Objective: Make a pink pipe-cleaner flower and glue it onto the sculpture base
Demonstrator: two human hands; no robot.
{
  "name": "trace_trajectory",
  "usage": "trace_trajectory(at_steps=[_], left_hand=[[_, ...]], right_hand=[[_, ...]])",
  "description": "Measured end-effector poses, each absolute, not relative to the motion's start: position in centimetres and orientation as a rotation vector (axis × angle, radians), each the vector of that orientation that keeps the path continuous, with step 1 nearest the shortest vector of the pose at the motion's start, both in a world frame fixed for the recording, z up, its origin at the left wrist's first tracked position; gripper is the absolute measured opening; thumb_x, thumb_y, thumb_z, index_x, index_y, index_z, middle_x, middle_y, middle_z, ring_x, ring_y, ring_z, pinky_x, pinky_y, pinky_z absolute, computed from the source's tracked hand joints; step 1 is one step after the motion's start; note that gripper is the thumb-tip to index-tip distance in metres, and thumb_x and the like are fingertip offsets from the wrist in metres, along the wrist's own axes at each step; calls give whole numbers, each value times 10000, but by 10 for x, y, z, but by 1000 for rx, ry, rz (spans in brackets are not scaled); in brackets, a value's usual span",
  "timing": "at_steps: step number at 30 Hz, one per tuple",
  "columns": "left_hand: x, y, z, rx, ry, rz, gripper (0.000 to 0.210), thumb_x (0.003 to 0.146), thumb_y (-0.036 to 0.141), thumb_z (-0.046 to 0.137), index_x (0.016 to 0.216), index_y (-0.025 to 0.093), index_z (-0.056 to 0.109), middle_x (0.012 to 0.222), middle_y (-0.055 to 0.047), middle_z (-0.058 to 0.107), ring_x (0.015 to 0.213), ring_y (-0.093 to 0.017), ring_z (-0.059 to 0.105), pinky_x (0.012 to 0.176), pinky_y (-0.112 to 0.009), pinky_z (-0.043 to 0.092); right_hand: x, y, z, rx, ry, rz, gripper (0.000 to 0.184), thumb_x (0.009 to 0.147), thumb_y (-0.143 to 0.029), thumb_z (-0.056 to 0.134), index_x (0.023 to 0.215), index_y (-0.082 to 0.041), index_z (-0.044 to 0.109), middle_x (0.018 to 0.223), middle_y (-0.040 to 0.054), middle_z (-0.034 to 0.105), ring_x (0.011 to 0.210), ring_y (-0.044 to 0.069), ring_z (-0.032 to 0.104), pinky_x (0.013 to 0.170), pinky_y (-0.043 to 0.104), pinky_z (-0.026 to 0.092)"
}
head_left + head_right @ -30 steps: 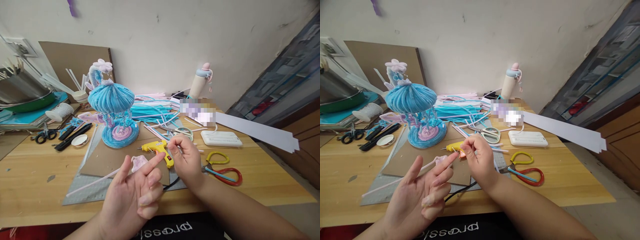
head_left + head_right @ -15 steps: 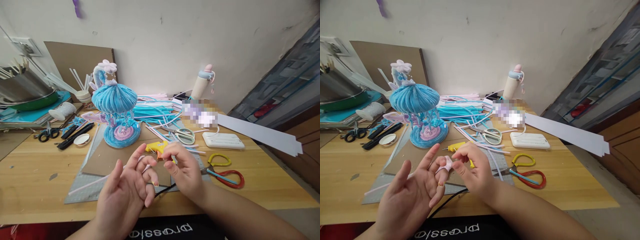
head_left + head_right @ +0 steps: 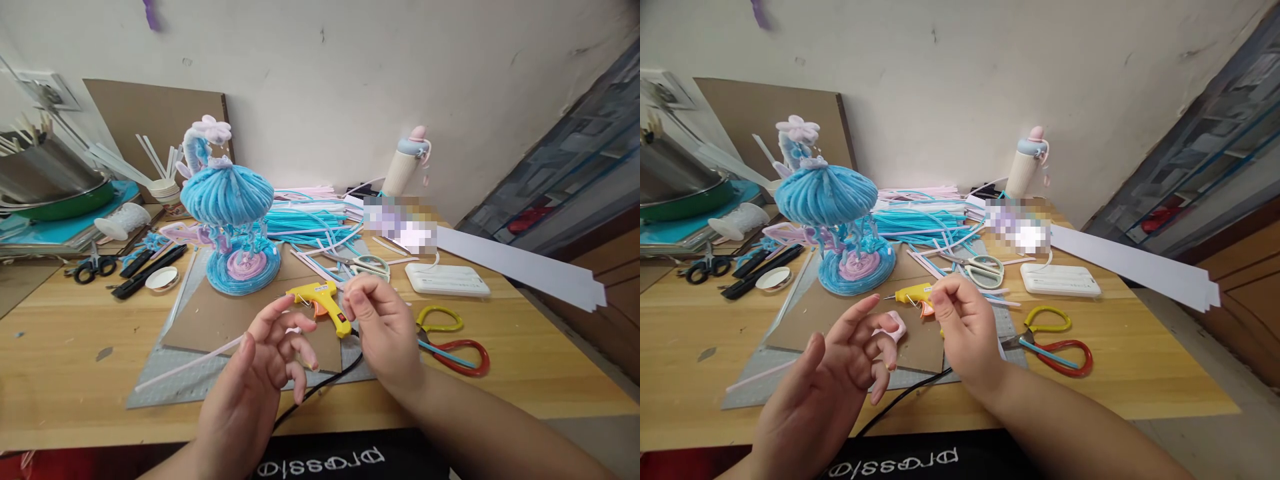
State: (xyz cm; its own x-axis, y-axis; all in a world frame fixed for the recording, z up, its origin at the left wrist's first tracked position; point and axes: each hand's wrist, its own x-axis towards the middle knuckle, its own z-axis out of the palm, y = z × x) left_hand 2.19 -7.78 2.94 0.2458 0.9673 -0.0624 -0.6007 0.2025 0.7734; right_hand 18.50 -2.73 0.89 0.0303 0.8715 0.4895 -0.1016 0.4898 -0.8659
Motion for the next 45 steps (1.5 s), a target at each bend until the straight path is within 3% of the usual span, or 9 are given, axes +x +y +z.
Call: trace_trajectory(at_steps=[6, 11, 17, 20, 23, 25, 28, 36, 45], left_hand=[[24, -80, 30, 678, 651, 1113, 508, 913, 540, 448, 1260, 224, 643, 1003, -92, 553, 711, -167, 489, 536, -242, 431], [25, -79, 26, 714, 638, 1065, 528, 908, 556, 450, 1250, 215, 662, 1000, -94, 551, 721, -167, 494, 551, -247, 426], [25, -77, 22, 788, 716, 1076, 506, 904, 555, 453, 1172, 209, 708, 941, -88, 559, 681, -155, 498, 521, -241, 397], [25, -75, 21, 785, 814, 1153, 446, 885, 525, 512, 1078, 192, 737, 895, -83, 583, 653, -143, 493, 512, -236, 387], [23, -72, 21, 741, 932, 1325, 264, 844, 426, 618, 923, 202, 732, 797, -42, 598, 617, -115, 473, 515, -209, 383], [20, -70, 21, 718, 1022, 1425, 135, 788, 328, 703, 855, 211, 706, 715, 0, 573, 590, -91, 455, 514, -180, 377], [14, -65, 20, 794, 1124, 1514, 116, 758, 255, 744, 853, 223, 685, 699, 29, 559, 578, -69, 456, 521, -155, 388], [2, -51, 22, 2017, 1380, 1559, 233, 800, 128, 702, 1003, 240, 674, 929, -10, 601, 718, -103, 549, 627, -227, 476], [-7, -47, 16, 2675, 1228, 1762, 349, 740, -38, 683, 1004, 190, 692, 900, -36, 673, 778, -151, 632, 704, -294, 529]], right_hand=[[183, -29, 11, -790, -1479, 702, 48, 886, -195, 634, 860, -234, 642, 783, 9, 613, 733, 157, 576, 638, 288, 470], [183, -30, 14, -775, -1618, 565, 127, 868, -121, 645, 913, -238, 666, 834, 13, 642, 736, 144, 571, 637, 274, 467], [187, -22, 9, -791, -1777, 659, 131, 942, -203, 530, 825, -201, 588, 803, 13, 584, 773, 152, 544, 708, 296, 436], [187, -18, 4, -876, -1660, 874, 178, 956, -269, 509, 803, -200, 569, 774, 3, 565, 755, 147, 530, 712, 296, 421], [184, -15, 3, -822, -1302, 1357, 208, 915, -369, 596, 801, -195, 609, 729, -14, 592, 701, 123, 551, 676, 262, 433], [183, -15, 4, -684, -1064, 1681, 223, 874, -407, 655, 842, -186, 671, 799, 1, 660, 740, 114, 607, 697, 245, 463], [182, -17, 7, -498, -857, 1978, 256, 882, -411, 647, 952, -180, 731, 971, 36, 727, 891, 131, 674, 814, 253, 499], [182, -24, 12, -215, -770, 2333, 572, 994, -537, 307, 1165, -160, 702, 1261, 81, 674, 1178, 173, 597, 1038, 334, 406], [185, -28, 15, -156, -784, 2468, 670, 964, -640, 239, 1315, -196, 597, 1399, 82, 565, 1352, 198, 441, 1085, 385, 342]])
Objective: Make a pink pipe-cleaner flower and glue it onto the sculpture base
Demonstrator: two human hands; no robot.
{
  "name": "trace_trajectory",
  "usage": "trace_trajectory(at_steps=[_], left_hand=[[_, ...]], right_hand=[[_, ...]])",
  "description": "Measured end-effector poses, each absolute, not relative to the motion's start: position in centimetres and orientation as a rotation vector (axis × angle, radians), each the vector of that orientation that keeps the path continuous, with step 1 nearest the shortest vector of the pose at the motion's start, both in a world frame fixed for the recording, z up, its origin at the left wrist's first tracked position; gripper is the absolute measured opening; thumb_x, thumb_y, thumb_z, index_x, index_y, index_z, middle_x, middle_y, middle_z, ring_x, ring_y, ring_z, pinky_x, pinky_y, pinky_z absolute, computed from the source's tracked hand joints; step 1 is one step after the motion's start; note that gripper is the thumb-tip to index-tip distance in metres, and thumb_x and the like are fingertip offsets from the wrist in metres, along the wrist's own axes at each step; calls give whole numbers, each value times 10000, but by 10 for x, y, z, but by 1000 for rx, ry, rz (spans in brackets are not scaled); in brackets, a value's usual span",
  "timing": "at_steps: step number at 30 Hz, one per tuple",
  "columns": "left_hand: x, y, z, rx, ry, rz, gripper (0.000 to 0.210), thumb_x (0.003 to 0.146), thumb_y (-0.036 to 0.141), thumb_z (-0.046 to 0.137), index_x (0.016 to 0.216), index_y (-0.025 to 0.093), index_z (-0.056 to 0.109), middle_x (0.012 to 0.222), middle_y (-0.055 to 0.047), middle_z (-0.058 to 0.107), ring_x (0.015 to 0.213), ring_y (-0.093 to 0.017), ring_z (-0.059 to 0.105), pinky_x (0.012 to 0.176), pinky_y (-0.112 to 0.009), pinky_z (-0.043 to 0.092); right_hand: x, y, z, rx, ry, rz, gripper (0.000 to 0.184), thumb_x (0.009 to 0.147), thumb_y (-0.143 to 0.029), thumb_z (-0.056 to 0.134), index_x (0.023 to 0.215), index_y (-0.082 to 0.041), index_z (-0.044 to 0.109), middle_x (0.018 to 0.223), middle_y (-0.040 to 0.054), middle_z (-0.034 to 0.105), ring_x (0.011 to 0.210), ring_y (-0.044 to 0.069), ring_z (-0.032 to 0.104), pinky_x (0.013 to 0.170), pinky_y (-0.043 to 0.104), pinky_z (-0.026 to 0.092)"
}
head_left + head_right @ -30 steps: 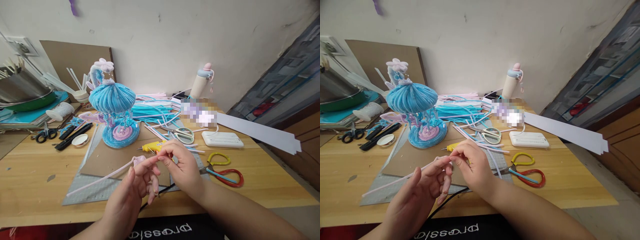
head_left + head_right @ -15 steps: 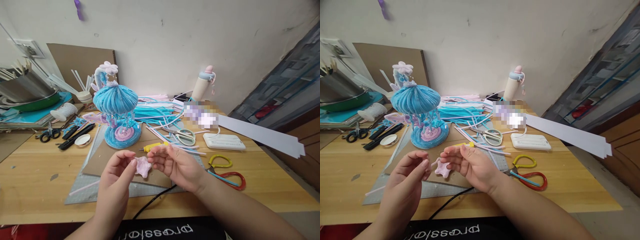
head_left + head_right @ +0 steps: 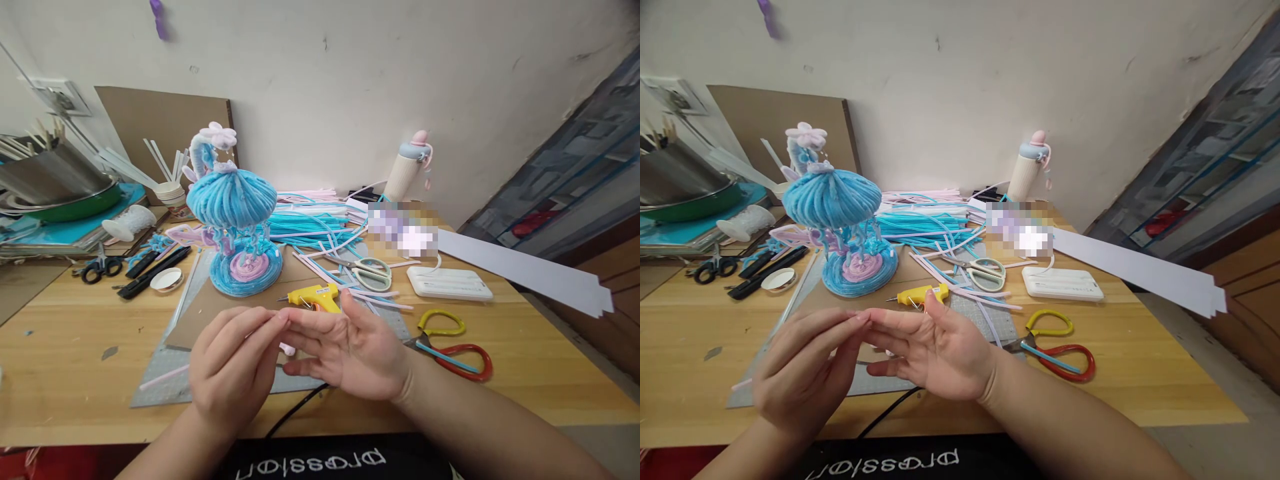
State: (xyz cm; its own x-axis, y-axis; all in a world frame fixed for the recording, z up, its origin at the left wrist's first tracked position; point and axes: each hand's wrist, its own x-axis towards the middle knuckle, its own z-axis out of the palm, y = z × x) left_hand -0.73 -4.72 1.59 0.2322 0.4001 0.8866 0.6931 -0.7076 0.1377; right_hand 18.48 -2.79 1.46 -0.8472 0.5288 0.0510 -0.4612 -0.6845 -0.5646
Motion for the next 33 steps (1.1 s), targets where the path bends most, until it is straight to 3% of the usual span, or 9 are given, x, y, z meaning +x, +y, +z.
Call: trace_trajectory(at_steps=[3, 7, 10, 17, 19, 25, 29, 33], left_hand=[[-7, -52, 17, -2121, -1163, -1671, 292, 748, -47, 669, 932, 178, 690, 879, -22, 659, 777, -131, 622, 700, -263, 520], [0, -62, 26, -2207, -1447, -1909, 193, 814, 26, 654, 866, 210, 682, 858, 5, 637, 794, -105, 622, 673, -200, 515], [7, -66, 31, -2511, -1406, -1859, 160, 820, 97, 684, 910, 229, 701, 879, 5, 669, 804, -114, 655, 662, -190, 538], [14, -70, 22, -2585, -1428, -1881, 182, 816, 48, 650, 859, 223, 677, 798, 2, 686, 749, -130, 663, 677, -236, 548], [13, -71, 23, -2514, -1499, -1949, 172, 839, 61, 622, 839, 228, 660, 769, 5, 669, 744, -127, 644, 666, -229, 535], [9, -71, 34, -2646, -1409, -2186, 86, 847, 167, 672, 810, 243, 688, 733, 14, 657, 661, -111, 624, 598, -203, 529], [9, -72, 35, -2924, -1471, -2176, 82, 830, 315, 705, 789, 248, 729, 738, -18, 685, 679, -153, 652, 620, -269, 555], [12, -72, 32, -3073, -1575, -2197, 122, 812, 380, 710, 821, 270, 761, 758, -40, 705, 691, -178, 659, 600, -295, 538]], right_hand=[[183, -30, 12, -177, -882, 2426, 710, 860, -716, 456, 1312, -187, 598, 1421, 114, 531, 1368, 237, 419, 1068, 376, 358], [176, -33, 3, -332, -1039, 2249, 656, 754, -594, 720, 1274, -210, 611, 1239, 100, 621, 1132, 204, 595, 930, 314, 442], [173, -34, 1, -436, -1198, 2082, 560, 790, -594, 680, 1194, -210, 619, 1015, 45, 621, 879, 140, 609, 782, 282, 462], [170, -40, 7, -569, -1442, 1765, 368, 914, -545, 540, 979, -189, 601, 919, 29, 546, 848, 138, 521, 811, 303, 431], [169, -40, 5, -536, -1391, 1837, 403, 865, -583, 590, 963, -191, 584, 854, 12, 539, 780, 131, 511, 746, 292, 424], [170, -37, -8, -464, -1237, 1975, 698, 456, -542, 900, 939, -243, 494, 805, -50, 546, 683, 99, 478, 620, 234, 347], [175, -36, -12, -448, -1265, 1923, 752, 399, -573, 887, 928, -247, 465, 778, -64, 553, 656, 89, 450, 571, 224, 280], [175, -37, -8, -457, -1256, 1931, 732, 414, -535, 911, 893, -244, 439, 791, -71, 541, 656, 83, 454, 601, 222, 309]])
